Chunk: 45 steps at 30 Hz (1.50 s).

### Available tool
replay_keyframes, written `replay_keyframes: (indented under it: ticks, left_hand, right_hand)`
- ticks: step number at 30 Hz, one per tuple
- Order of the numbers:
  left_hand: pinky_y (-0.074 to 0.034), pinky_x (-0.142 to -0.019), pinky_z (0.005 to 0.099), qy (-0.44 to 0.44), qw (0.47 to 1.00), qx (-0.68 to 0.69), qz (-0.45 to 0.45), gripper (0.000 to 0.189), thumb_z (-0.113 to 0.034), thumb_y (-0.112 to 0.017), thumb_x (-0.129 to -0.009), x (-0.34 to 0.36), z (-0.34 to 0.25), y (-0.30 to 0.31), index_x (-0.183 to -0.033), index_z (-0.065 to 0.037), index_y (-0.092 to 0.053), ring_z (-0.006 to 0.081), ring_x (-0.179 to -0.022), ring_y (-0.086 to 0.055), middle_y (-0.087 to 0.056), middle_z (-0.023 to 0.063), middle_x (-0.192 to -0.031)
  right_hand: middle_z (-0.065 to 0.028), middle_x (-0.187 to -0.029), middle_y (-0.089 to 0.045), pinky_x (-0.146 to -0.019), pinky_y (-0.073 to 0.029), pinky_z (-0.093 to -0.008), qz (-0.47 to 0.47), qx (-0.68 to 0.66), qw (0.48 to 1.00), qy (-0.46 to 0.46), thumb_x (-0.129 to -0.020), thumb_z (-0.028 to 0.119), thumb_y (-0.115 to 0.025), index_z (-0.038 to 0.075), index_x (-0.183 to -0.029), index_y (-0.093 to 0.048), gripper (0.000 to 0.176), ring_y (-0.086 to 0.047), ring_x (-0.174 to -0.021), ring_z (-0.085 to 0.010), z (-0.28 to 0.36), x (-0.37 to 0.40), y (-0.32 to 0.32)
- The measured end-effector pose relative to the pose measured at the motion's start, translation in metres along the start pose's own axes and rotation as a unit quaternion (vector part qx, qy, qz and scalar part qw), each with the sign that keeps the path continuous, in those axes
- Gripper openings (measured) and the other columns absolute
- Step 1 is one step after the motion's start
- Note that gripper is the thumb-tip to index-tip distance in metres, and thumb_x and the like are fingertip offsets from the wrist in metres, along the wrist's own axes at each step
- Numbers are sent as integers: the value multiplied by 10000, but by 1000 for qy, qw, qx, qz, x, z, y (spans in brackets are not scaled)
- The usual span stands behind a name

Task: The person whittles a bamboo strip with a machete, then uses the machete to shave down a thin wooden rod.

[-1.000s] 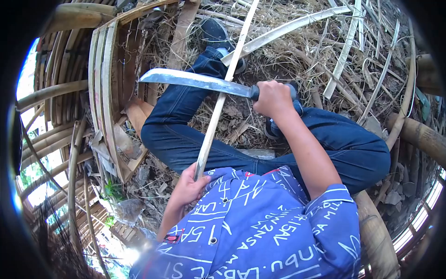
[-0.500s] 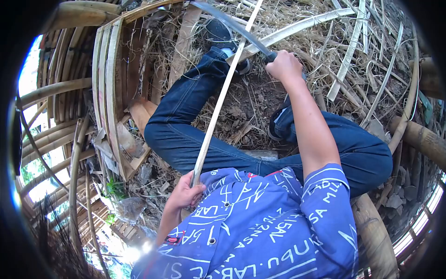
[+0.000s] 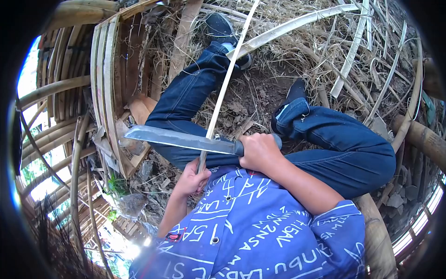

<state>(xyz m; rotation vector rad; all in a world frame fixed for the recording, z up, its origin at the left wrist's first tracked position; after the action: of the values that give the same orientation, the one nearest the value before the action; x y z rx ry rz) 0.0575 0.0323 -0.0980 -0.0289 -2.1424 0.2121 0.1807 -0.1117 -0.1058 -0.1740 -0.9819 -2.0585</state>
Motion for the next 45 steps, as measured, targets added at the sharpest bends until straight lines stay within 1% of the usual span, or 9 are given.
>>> replay_keyframes:
  ticks: [8,10,12,16,24,34,37,40,45]
  left_hand:
    - [-277,-303,221,8,996,79,45,230,-31,-570,-903,4,-6,-8,-854,-93,-354,71,-328,-361,-392,-10,-494]
    - [-276,-303,219,15,997,69,45,235,-25,-567,-903,8,-5,-8,-849,-96,-350,70,-330,-358,-384,-14,-493]
    - [-274,-300,219,25,998,50,35,234,-12,-559,-902,11,-1,-12,-846,-97,-349,70,-332,-362,-387,-16,-495]
    - [-291,-288,218,19,991,118,67,217,0,-542,-908,9,1,-13,-860,-98,-355,62,-334,-379,-404,-16,-495]
    - [-260,-288,215,25,979,185,85,214,-13,-534,-909,16,-5,-11,-855,-110,-351,65,-330,-359,-380,-22,-486]
    - [-272,-292,211,26,981,170,86,228,-8,-548,-908,15,-3,-10,-855,-111,-351,56,-338,-365,-389,-24,-515]
    - [-275,-291,210,25,978,181,104,227,-5,-545,-912,18,1,-10,-857,-111,-351,57,-340,-374,-396,-23,-522]
    - [-282,-291,208,27,981,161,102,227,-4,-542,-915,27,7,-10,-856,-111,-350,58,-340,-381,-397,-24,-521]
    - [-256,-293,210,46,977,174,113,233,-9,-569,-901,32,12,-19,-873,-111,-361,59,-339,-361,-381,-22,-485]
  right_hand:
    - [-149,-708,-668,-664,-531,-451,-51,81,995,21,-618,223,-699,81,-795,-655,231,-672,-715,-352,-4,-25,22]
    - [-147,-732,-674,-684,-536,-446,-116,125,983,-64,-635,237,-712,85,-795,-655,229,-677,-729,-345,-25,-35,48]
    - [-148,-757,-679,-701,-538,-440,-124,74,985,-96,-647,256,-723,93,-803,-658,234,-679,-759,-342,-57,-52,61]
    - [-154,-744,-669,-697,-525,-468,-166,119,978,-42,-617,193,-692,107,-812,-662,216,-659,-751,-364,-51,-64,79]
    - [-127,-748,-668,-667,-527,-451,-191,117,974,-30,-623,230,-711,102,-781,-616,224,-666,-761,-329,-39,-75,75]
    - [-119,-727,-667,-655,-531,-438,-193,135,972,-19,-619,219,-713,108,-772,-624,209,-671,-748,-326,-43,-73,80]
    - [-123,-758,-682,-686,-538,-445,-181,141,973,-34,-638,214,-700,113,-817,-660,209,-674,-770,-333,-51,-76,85]
    - [-180,-880,-703,-793,-545,-444,-195,111,959,-175,-709,223,-667,119,-967,-709,282,-686,-856,-350,-102,-76,118]
    - [-193,-898,-697,-811,-537,-463,-227,120,944,-209,-705,218,-638,92,-929,-700,265,-675,-866,-370,-144,-84,148]
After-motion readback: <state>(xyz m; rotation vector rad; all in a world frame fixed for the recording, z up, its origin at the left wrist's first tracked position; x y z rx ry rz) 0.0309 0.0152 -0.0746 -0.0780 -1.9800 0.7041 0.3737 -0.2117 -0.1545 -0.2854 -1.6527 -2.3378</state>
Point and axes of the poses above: each hand's wrist, its own x-axis away from the middle knuckle, its own y-axis out of the back of the hand, z = x × y, the point moved 10 cm from there along -x, towards the middle knuckle
